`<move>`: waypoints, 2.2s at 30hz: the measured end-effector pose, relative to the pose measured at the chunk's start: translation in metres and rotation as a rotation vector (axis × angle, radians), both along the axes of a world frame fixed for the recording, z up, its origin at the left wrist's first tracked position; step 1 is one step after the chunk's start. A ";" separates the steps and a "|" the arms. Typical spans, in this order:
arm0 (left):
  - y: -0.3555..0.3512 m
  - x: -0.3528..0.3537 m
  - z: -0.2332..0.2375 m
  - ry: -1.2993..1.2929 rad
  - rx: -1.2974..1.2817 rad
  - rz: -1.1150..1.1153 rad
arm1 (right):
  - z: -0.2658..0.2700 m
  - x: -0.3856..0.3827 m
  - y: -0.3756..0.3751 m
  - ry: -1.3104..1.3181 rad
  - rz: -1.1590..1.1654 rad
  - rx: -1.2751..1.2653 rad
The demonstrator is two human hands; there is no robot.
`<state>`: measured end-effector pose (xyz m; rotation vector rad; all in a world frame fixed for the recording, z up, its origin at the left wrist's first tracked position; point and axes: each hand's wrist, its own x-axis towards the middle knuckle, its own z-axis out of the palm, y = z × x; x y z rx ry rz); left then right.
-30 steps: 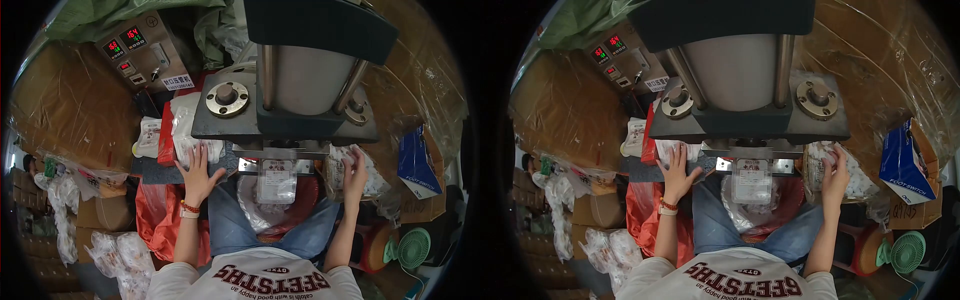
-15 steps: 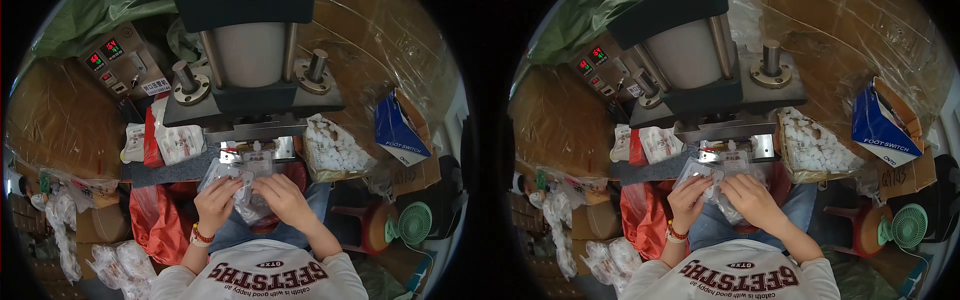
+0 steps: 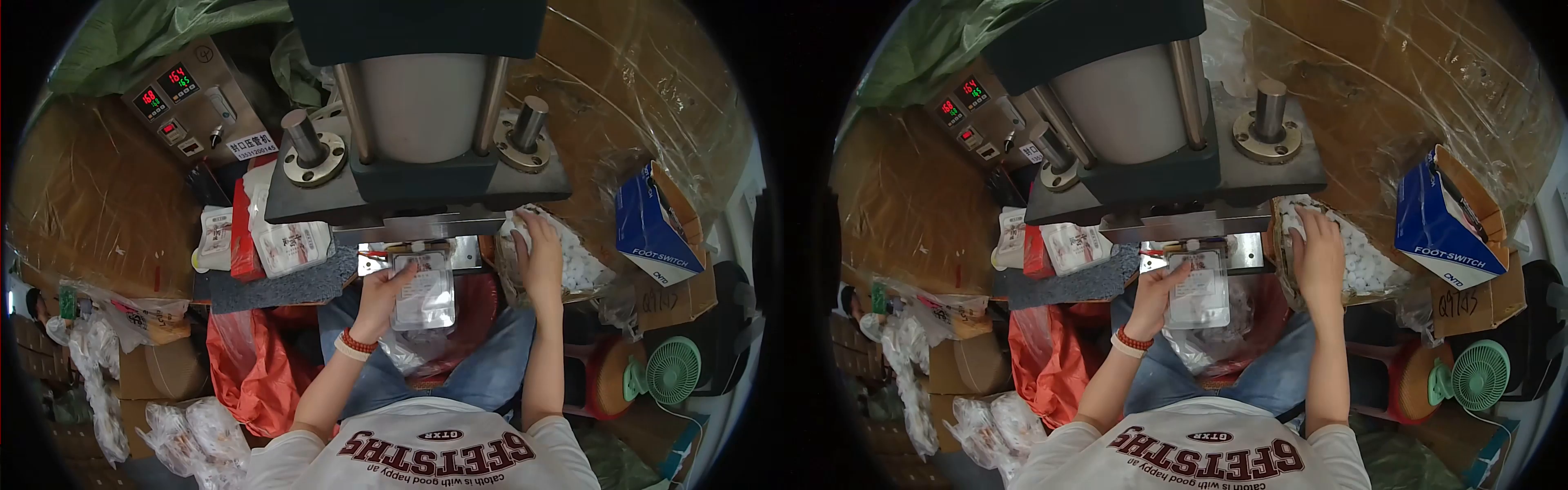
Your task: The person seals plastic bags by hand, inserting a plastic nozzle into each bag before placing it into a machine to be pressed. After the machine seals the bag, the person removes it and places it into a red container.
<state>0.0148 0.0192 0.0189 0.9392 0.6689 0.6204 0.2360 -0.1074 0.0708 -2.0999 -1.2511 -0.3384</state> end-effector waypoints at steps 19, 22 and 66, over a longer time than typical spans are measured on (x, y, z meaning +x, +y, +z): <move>0.029 -0.141 -0.020 0.823 1.382 0.124 | 0.004 -0.018 -0.032 0.267 -0.040 0.244; -0.001 -0.115 0.013 0.633 1.197 0.248 | 0.024 -0.063 -0.028 0.331 0.358 0.377; -0.051 -0.070 0.050 0.234 1.325 -0.054 | 0.034 -0.109 -0.029 0.274 0.971 0.204</move>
